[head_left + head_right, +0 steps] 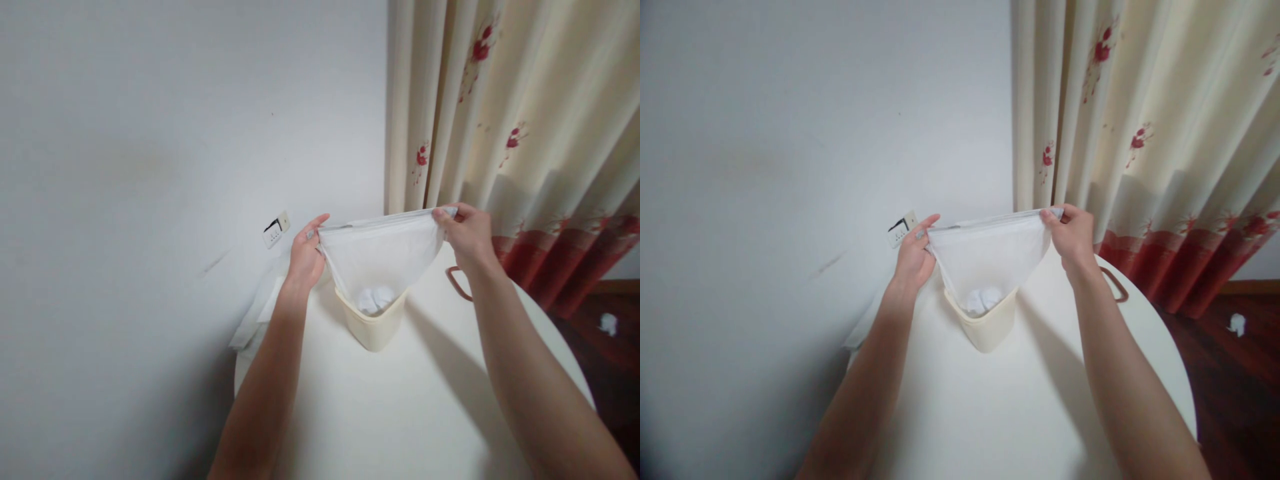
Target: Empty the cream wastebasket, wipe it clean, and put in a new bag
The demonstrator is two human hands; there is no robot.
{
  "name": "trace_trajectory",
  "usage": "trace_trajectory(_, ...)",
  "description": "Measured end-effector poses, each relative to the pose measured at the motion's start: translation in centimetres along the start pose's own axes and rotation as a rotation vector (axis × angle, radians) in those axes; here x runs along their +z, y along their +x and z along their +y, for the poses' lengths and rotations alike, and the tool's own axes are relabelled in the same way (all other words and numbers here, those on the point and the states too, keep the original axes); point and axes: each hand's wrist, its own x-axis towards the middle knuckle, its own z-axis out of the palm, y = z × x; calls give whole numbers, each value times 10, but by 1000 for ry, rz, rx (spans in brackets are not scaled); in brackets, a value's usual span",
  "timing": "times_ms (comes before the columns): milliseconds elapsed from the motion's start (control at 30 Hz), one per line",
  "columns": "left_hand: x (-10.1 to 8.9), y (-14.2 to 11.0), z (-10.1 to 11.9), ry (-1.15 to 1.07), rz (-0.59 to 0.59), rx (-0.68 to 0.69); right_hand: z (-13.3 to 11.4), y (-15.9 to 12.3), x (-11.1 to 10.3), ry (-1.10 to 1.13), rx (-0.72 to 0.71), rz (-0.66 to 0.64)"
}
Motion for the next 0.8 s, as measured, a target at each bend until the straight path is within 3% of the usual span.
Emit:
trace_trajectory(233,3,-14,19,-74,-248,74,-10,-5,3,6,-125,27)
trace_trajectory(333,2,-17,18,1,-222,96,-11,-7,4,16,-143,29)
trace_trajectory(533,-4,-11,12,116,-199,11,-10,-8,5,46,-134,-11)
trace_trajectory(733,0,-9,14,493,-132,274,-13,-10,6,35,-137,-7)
trace_trajectory(800,6,-10,13,541,-106,288,-13,-10,6,50,-148,-11)
